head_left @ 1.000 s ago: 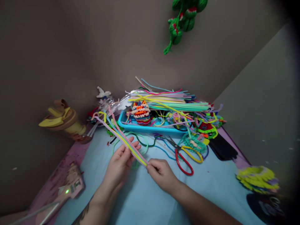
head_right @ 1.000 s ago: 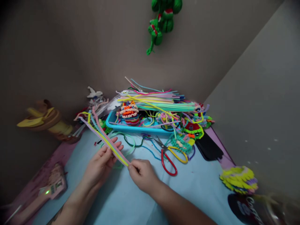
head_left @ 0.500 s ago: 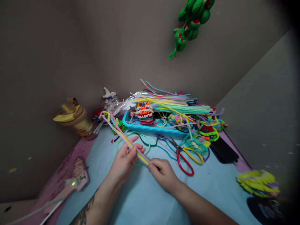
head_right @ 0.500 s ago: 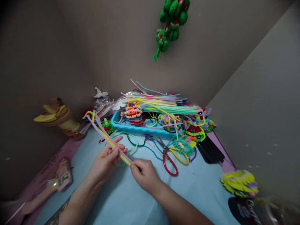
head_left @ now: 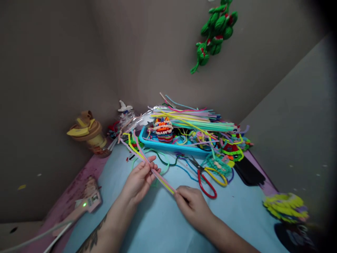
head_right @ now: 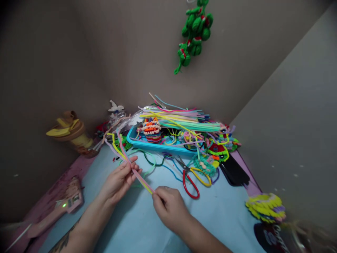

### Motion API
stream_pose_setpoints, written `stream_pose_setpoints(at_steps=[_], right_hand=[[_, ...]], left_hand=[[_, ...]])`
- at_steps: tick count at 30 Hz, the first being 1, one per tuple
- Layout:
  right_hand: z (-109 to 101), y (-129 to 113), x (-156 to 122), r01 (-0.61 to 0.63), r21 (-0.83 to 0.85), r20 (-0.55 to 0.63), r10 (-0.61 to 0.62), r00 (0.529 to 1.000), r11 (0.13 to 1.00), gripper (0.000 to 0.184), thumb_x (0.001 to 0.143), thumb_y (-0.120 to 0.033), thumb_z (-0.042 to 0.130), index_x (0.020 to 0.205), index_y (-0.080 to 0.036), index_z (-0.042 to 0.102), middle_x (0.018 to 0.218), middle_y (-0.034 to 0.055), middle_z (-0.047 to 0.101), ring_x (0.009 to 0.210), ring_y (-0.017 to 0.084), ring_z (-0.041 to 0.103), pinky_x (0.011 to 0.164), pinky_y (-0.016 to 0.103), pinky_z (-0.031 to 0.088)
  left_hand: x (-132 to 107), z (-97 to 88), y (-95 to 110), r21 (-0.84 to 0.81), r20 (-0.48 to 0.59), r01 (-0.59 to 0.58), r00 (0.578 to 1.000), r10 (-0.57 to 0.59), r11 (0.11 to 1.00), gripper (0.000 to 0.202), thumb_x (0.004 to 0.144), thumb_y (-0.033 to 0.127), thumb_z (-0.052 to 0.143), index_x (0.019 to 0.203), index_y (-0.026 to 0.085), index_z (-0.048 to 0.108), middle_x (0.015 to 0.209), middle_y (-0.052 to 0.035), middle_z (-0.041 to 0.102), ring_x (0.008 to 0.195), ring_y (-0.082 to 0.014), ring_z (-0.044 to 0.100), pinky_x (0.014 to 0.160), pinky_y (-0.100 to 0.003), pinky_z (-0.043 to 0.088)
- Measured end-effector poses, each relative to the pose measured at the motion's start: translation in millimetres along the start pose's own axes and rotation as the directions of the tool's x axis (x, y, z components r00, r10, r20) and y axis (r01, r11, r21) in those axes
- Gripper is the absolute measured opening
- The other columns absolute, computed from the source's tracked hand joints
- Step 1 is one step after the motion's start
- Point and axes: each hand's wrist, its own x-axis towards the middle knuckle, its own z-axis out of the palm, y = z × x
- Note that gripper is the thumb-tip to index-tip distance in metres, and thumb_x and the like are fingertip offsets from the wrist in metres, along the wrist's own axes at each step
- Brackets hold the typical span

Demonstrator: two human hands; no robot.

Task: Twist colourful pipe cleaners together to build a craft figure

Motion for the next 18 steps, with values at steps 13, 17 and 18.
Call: stream_pose_setpoints(at_steps=[13, 17, 18], right_hand=[[-1, 13, -26, 0.058, -0.139, -0.018, -0.061, 0.998, 0.989, 0.03, 0.089, -0.019, 0.039, 0.059, -0.018, 0.043, 0.054, -0.0016, 0.046, 0.051, 0.009, 0.047, 0.051, 0.021, 0.03], [-2, 16, -29, 0.089, -0.149, 0.007, -0.088, 0.996, 0.985, 0.029, 0.089, -0.018, 0.039, 0.061, -0.018, 0.044, 0.056, -0.0011, 0.048, 0.052, 0.009, 0.048, 0.052, 0.021, 0.031], [-2, 16, -30, 0.085, -0.144, 0.015, -0.084, 0.996, 0.986, 0.028, 0.089, -0.018, 0.039, 0.061, -0.018, 0.044, 0.056, -0.001, 0.049, 0.053, 0.009, 0.049, 0.053, 0.021, 0.031]], left_hand=[[4, -2.1, 16, -0.083, -0.034, -0.03, 0.999, 0.028, 0.996, 0.026, 0.089, 0.005, 0.036, 0.074, 0.009, 0.057, 0.069, -0.0038, 0.055, 0.067, -0.0109, 0.059, 0.072, -0.032, 0.057], [4, -4.0, 19, -0.053, 0.028, -0.029, 0.999, 0.03, 0.998, 0.026, 0.09, 0.008, 0.036, 0.071, 0.011, 0.052, 0.067, -0.0029, 0.053, 0.062, -0.0109, 0.057, 0.066, -0.03, 0.056], [4, -4.4, 19, -0.061, 0.05, -0.023, 0.998, 0.026, 0.998, 0.025, 0.09, 0.009, 0.036, 0.071, 0.012, 0.052, 0.064, -0.001, 0.05, 0.057, -0.0093, 0.053, 0.064, -0.029, 0.055]])
